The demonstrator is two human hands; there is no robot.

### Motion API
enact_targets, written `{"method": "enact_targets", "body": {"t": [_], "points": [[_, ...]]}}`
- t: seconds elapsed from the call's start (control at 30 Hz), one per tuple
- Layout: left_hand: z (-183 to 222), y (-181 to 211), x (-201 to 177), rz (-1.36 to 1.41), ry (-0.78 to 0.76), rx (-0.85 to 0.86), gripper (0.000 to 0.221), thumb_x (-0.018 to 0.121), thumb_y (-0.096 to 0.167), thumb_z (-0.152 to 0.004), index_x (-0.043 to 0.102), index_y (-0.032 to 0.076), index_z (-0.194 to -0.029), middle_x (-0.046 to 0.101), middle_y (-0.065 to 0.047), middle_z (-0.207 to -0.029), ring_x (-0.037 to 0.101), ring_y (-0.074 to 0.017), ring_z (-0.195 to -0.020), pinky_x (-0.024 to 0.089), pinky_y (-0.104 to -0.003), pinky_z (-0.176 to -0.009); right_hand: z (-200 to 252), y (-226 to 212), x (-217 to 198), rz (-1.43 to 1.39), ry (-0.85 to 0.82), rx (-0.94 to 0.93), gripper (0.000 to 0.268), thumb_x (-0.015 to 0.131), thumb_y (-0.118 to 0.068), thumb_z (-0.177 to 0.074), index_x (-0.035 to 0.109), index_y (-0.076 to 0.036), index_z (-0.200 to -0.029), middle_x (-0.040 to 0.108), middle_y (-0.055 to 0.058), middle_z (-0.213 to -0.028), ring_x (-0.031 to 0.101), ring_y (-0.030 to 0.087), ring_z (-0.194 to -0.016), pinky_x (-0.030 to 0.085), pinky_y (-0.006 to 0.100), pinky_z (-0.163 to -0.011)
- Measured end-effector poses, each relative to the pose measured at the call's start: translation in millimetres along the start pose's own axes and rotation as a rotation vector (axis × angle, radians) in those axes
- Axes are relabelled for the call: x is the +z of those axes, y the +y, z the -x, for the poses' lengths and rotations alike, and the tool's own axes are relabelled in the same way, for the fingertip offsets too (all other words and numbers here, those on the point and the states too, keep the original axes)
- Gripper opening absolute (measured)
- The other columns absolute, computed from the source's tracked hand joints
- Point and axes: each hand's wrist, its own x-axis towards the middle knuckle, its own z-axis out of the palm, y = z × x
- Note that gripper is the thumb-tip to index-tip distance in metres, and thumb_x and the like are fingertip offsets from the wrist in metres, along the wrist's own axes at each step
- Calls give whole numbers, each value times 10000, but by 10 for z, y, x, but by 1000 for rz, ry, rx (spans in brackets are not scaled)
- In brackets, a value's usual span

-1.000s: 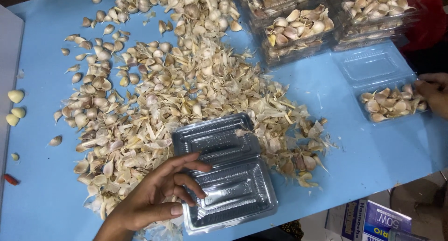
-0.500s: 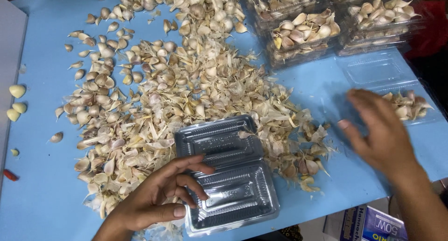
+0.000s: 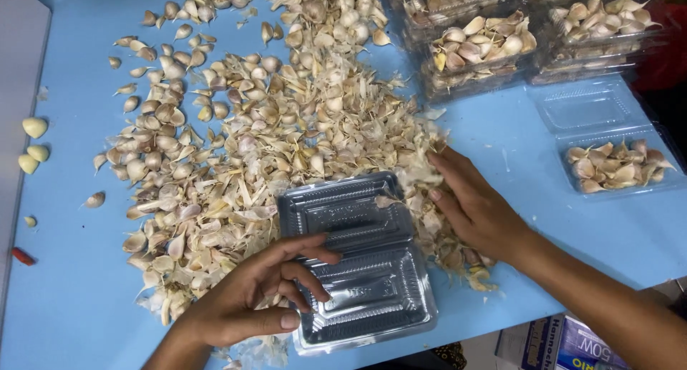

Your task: The person sorts garlic cloves from a large pile on a table and places them into small plastic containers.

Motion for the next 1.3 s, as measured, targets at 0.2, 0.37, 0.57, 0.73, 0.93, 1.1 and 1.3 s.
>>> {"method": "enact_targets", "body": {"t": [0.2, 0.37, 0.57, 0.73, 0.93, 1.1, 1.3], "points": [[6, -13, 1, -20, -12, -2, 786, 754, 197, -934, 317, 52, -1570, 523, -234, -1512, 704, -293, -1123, 616, -352, -833, 3, -160, -188, -7, 38, 5, 602, 405, -334, -1047, 307, -100, -1593, 275, 168, -1669, 252, 329, -1554, 250, 525, -1223], [-1, 6, 7, -36, -11, 4, 780, 758, 163, -929, 324, 51, -1568, 527, -220, -1514, 699, -269, -1121, 612, -344, -849, 470, -281, -539, 157, 292, -165, 353, 709, -125, -935, 662, 7, -1259, 615, 160, -1203, 642, 303, -1168, 528, 401, -1015], [4, 0, 26, -23, 15, -6, 764, 758, 181, -937, 339, 58, -1564, 534, -213, -1502, 703, -286, -1114, 625, -369, -838, 901, -203, -487, 382, -186, 94, 352, 671, -356, -911, 726, -300, -1254, 693, -56, -952, 737, 136, -745, 560, 394, -640], [5, 0, 15, -80, 2, 20, 755, 746, 174, -941, 334, 64, -1565, 540, -205, -1498, 707, -281, -1119, 635, -365, -828, 893, -216, -232, 397, -81, 7, 359, 666, -336, -929, 681, -180, -1252, 639, 21, -1129, 716, 204, -848, 578, 417, -666], [3, 10, 27, -60, 4, 12, 758, 745, 178, -942, 332, 64, -1568, 532, -211, -1504, 703, -286, -1118, 629, -366, -839, 851, -243, -186, 604, -98, 3, 323, 660, -296, -925, 679, -253, -1245, 652, -4, -1142, 723, 214, -848, 631, 439, -615], [10, 3, 33, -55, 4, 11, 771, 753, 158, -930, 331, 59, -1567, 536, -218, -1499, 702, -281, -1120, 626, -361, -839, 834, -317, -142, 685, -63, 10, 320, 655, -291, -924, 646, -284, -1245, 659, -35, -1102, 726, 200, -752, 636, 426, -484], [11, 7, 32, -91, -1, 20, 759, 747, 141, -927, 337, 64, -1562, 537, -216, -1503, 707, -274, -1113, 628, -351, -834, 823, -269, -130, 687, -94, -12, 347, 648, -262, -932, 638, -216, -1276, 653, -19, -1145, 731, 203, -827, 637, 427, -567]]}}
